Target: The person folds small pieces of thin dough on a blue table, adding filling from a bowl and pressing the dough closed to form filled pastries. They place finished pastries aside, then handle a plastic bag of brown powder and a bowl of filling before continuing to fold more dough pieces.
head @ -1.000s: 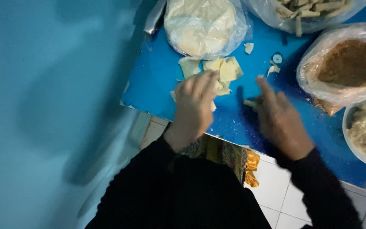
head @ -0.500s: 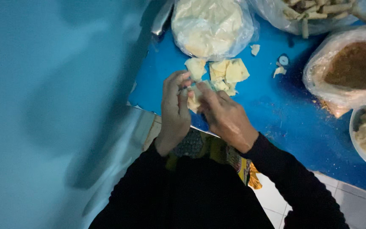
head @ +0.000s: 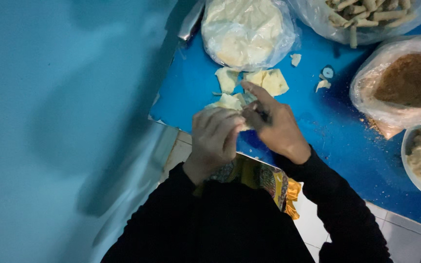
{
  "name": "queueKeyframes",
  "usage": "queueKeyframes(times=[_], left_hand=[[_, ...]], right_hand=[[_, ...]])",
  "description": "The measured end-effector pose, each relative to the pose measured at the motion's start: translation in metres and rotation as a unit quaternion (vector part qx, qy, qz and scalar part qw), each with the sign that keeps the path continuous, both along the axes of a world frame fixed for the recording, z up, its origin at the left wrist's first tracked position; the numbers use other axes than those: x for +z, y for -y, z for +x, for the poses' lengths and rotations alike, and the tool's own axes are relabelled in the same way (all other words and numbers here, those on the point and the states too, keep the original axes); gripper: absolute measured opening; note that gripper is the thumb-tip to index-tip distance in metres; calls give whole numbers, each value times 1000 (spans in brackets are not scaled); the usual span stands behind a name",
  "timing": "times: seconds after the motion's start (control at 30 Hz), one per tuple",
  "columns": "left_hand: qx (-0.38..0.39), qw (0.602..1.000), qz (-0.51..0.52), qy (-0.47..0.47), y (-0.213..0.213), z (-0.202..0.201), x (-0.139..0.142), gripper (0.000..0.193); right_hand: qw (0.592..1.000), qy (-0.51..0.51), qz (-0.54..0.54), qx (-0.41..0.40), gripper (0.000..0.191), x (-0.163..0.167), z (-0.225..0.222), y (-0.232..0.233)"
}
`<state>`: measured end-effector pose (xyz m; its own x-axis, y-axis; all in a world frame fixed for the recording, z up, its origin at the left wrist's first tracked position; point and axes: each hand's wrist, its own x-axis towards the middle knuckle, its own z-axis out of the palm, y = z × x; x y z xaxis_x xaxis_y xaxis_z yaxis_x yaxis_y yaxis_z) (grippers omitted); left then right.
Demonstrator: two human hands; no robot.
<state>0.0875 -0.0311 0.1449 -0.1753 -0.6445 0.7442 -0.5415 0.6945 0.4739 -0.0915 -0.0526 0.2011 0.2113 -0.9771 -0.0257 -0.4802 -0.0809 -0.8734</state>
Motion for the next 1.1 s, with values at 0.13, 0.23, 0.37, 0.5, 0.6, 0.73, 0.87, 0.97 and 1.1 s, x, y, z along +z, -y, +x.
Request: queueKeyframes(times=[0.13, 0.23, 0.37, 0.5, 0.6, 0.73, 0.87, 0.97, 1.1], left_hand=[[-9, 997, -14, 77, 1, -3, -1, 19], [1, 994, 25, 109, -1, -3, -8, 20], [5, 993, 15, 115, 0, 0, -19, 20], [7, 993, 12, 117, 1, 1, -25, 22], [9, 993, 23, 115, -1, -2, -26, 29], [-64, 995, -11, 74, -2, -23, -25, 39], [-191, 971, 11, 146, -10, -47, -25, 44], [-216, 957, 21, 193, -14, -48, -26, 39], [-233, 953, 26, 192, -12, -44, -29, 34]], right_hand=[[999, 47, -3, -25, 54, -16, -3, 4], [990, 116, 28, -71, 50, -25, -9, 11], [968, 225, -15, -113, 42, -6, -37, 12], [973, 128, -131, -139, 42, 43, -82, -21], [946, -164, -279, -31, 49, 56, -90, -47], [917, -364, -160, 26, 68, 27, -75, -79], [943, -276, -187, -4, 73, -5, -82, -102], [940, -263, -198, -89, 68, -6, -114, -120], [873, -400, -205, -192, 59, 9, -174, -145]])
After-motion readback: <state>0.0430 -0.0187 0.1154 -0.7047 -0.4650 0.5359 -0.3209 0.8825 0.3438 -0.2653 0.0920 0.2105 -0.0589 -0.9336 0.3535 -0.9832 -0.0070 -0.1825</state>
